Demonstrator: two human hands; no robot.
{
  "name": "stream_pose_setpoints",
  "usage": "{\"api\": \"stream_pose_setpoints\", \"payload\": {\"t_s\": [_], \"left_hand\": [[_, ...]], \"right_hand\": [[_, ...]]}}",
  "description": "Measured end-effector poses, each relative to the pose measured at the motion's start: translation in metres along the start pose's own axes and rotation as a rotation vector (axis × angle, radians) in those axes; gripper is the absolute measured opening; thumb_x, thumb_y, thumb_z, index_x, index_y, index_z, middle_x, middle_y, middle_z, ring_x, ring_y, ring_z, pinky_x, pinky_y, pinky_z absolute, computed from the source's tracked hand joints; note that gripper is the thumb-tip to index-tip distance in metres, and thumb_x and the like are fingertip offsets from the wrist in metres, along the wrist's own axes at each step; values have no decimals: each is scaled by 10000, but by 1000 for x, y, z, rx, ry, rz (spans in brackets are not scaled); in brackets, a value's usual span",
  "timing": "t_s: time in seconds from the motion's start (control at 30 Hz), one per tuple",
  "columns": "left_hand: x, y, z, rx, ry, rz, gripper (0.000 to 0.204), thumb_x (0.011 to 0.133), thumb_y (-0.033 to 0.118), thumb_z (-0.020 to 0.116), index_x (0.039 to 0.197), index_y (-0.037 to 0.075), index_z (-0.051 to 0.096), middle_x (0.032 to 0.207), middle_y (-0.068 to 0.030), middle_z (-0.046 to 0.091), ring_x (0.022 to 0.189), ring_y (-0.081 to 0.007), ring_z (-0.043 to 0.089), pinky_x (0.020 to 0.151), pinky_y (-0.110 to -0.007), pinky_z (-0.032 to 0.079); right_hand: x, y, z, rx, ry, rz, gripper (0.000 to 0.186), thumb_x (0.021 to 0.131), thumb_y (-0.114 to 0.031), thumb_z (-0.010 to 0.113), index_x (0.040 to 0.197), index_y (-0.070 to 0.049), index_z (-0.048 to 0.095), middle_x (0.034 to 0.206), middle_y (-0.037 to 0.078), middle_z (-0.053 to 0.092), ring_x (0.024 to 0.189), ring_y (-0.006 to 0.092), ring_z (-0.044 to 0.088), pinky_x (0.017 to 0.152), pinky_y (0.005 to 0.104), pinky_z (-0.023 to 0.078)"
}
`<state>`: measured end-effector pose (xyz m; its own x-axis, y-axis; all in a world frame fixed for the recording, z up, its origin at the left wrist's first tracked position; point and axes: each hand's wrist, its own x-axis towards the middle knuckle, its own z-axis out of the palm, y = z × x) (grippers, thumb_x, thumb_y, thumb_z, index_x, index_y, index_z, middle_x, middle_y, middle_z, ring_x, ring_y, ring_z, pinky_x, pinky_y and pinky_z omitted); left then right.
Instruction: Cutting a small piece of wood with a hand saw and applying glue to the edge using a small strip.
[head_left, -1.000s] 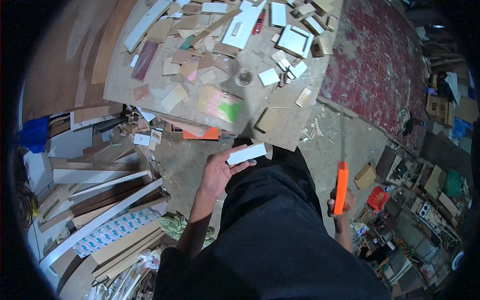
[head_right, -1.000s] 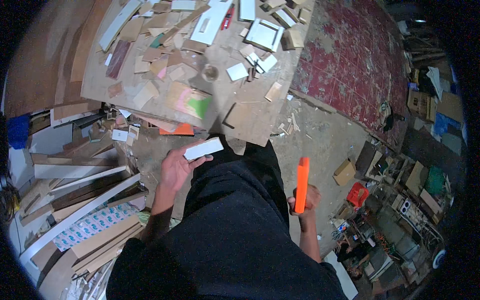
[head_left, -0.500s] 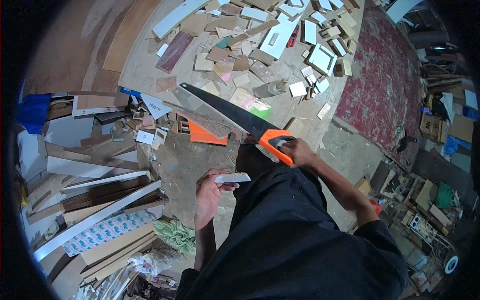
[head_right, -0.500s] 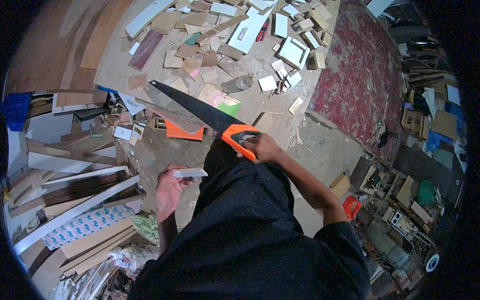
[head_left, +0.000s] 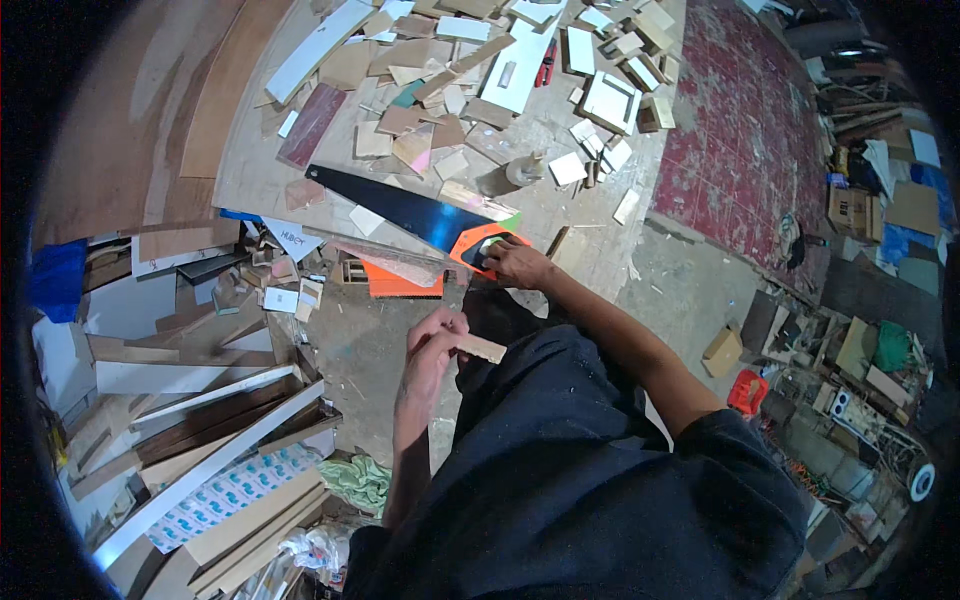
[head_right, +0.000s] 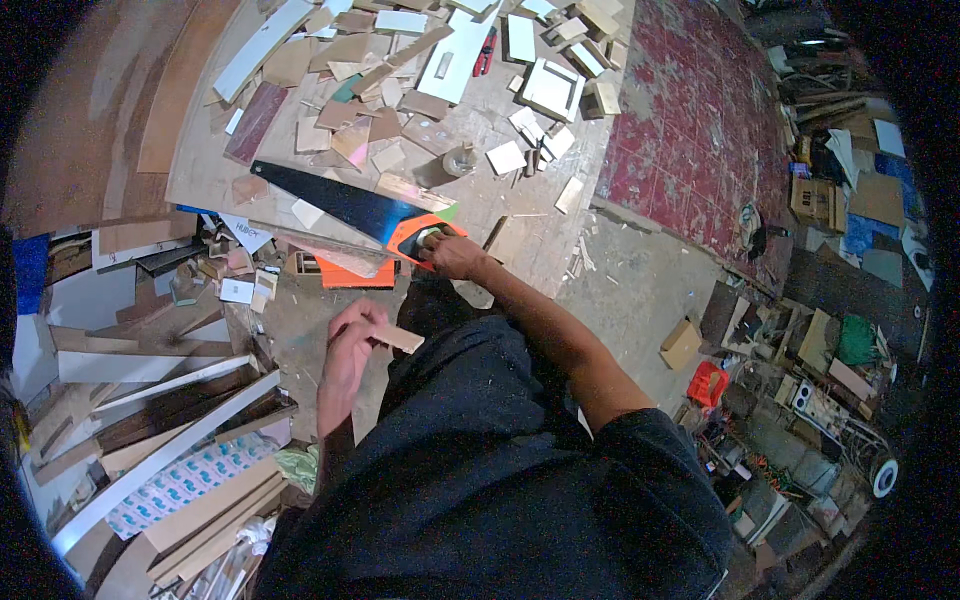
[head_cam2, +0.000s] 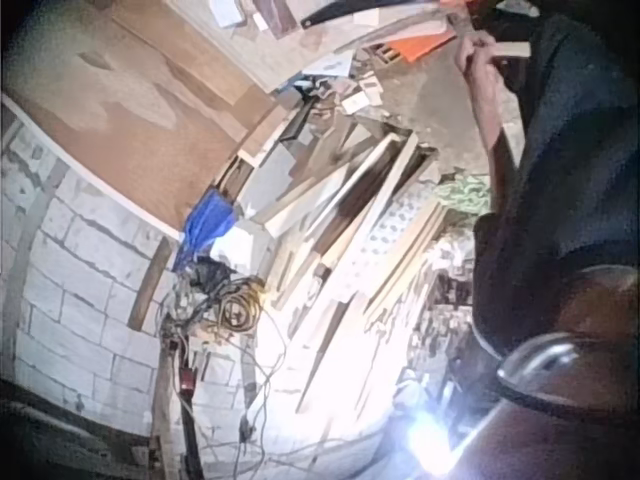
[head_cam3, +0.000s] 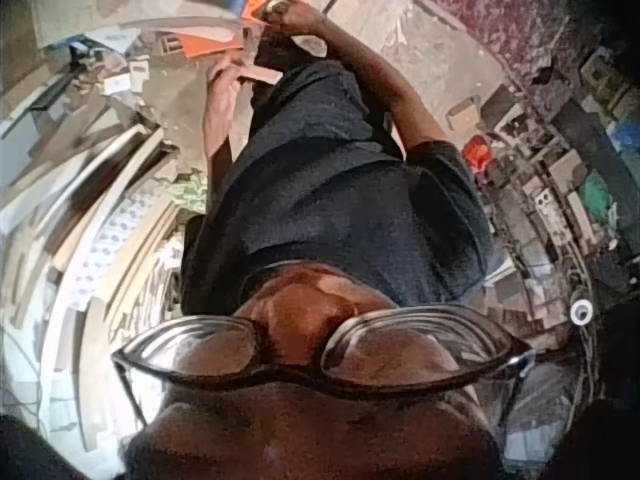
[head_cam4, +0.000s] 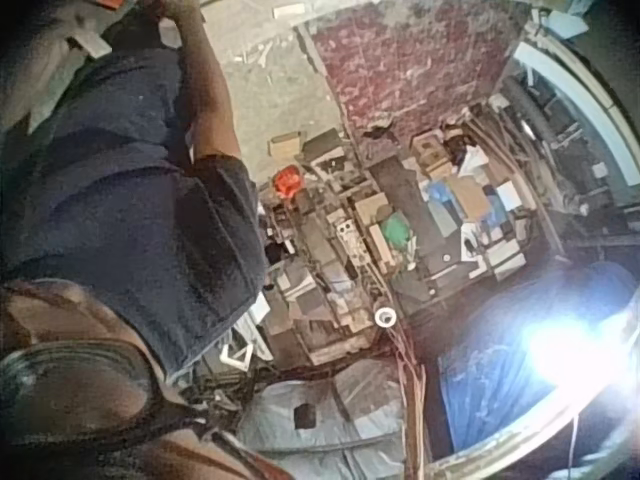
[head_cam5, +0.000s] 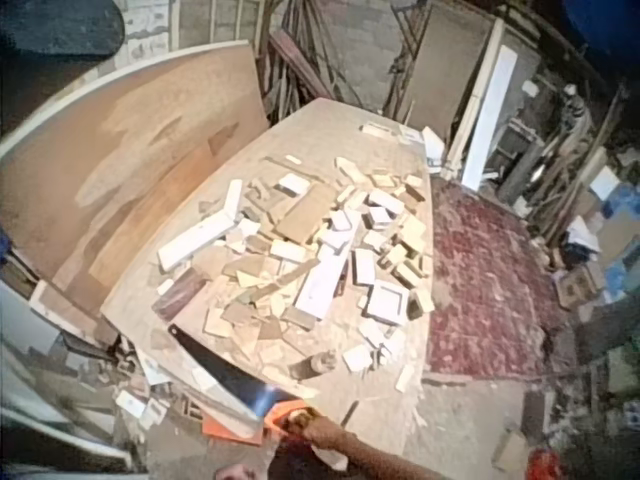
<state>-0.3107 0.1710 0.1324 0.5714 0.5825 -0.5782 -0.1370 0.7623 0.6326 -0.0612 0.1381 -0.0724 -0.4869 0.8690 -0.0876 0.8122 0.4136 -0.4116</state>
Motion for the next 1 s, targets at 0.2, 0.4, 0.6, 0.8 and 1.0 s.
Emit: {"api": "stream_pose_setpoints", "payload": {"t_s": [0.2,0.4,0.6,0.8,1.0], "left_hand": [[90,-36,26,479,-147,13,153,820,115,482,936,21,517,894,-43,533,844,-135,496,752,-282,411],[153,-78,94,1076,-320,69,585,834,176,609,1244,-7,234,1132,-204,518,1076,-278,553,923,-352,416],[173,-138,130,1213,-466,86,774,791,236,708,1286,-39,179,1161,-248,514,999,-322,599,925,-365,421],[158,-173,160,812,-96,-245,483,723,155,779,1118,22,536,830,-61,664,737,-128,617,659,-272,491],[155,-209,163,826,-157,-390,139,814,124,691,902,21,664,773,-32,661,711,-96,605,666,-251,487]], "right_hand": [[-43,-34,-65,1408,313,581,283,914,-249,610,1079,-21,636,871,48,669,755,93,620,670,250,513],[-132,-21,-103,1550,310,780,296,851,-129,677,1118,-13,625,866,38,660,674,96,610,624,240,496],[-190,1,-87,1447,399,831,255,810,-78,711,1045,-22,629,819,21,645,693,79,600,591,230,496],[-239,15,-67,1602,525,881,271,796,-37,702,1050,-8,613,736,6,596,618,86,584,548,228,496],[-273,14,-35,1641,600,856,267,810,-86,694,1055,-13,616,735,23,621,639,97,612,561,239,514]]}}
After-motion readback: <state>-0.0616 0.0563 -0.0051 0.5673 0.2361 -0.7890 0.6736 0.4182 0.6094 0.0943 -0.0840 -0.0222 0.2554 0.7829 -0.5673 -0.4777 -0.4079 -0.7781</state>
